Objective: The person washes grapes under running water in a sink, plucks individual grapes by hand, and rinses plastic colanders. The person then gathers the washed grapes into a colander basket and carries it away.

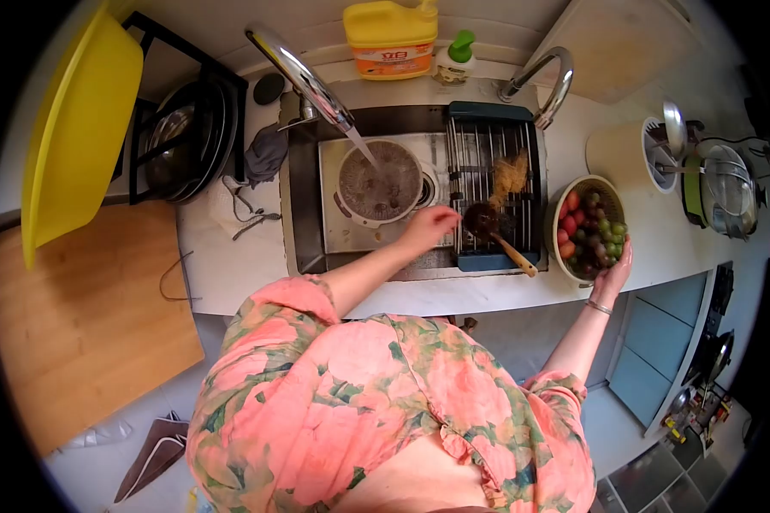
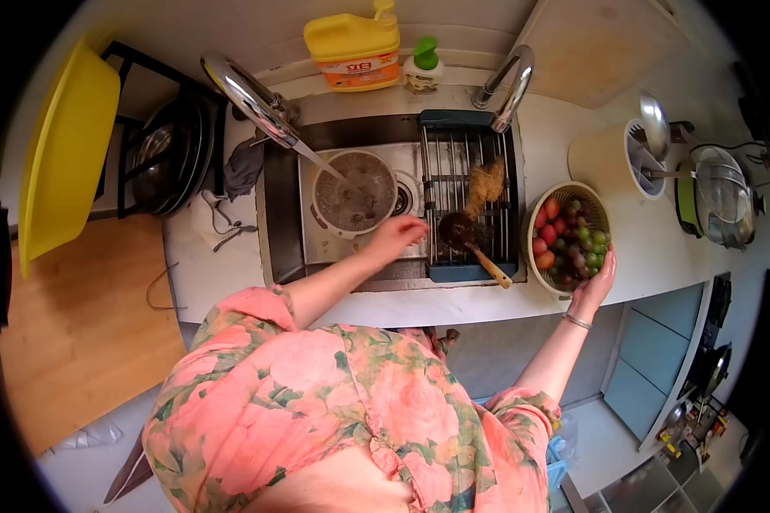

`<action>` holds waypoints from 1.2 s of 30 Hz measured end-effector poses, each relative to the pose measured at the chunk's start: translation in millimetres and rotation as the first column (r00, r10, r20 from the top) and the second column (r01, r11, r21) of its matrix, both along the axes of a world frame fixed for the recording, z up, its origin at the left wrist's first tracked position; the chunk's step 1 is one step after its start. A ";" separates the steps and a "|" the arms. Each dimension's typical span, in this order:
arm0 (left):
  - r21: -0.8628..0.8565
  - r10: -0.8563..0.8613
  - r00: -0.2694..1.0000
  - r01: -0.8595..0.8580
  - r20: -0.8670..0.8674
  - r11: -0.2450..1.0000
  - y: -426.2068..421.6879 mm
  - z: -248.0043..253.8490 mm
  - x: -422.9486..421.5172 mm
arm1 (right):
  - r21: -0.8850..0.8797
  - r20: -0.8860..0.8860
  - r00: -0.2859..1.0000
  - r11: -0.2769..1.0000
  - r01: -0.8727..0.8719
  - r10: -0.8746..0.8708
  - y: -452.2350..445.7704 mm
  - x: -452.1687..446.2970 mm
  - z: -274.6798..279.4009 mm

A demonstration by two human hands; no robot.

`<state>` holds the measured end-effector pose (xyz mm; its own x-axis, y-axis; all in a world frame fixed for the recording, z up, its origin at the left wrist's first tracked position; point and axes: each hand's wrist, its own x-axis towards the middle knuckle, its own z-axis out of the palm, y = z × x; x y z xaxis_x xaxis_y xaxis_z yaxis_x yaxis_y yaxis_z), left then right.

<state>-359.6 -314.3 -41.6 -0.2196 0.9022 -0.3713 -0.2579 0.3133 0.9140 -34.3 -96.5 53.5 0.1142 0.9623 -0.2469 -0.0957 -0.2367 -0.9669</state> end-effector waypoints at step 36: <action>-0.521 -0.458 0.438 -0.029 -0.774 0.853 -27.1 -171.2 -155.6 | -0.566 0.648 -0.402 0.057 -0.822 0.647 -139.0 -386.0 -221.0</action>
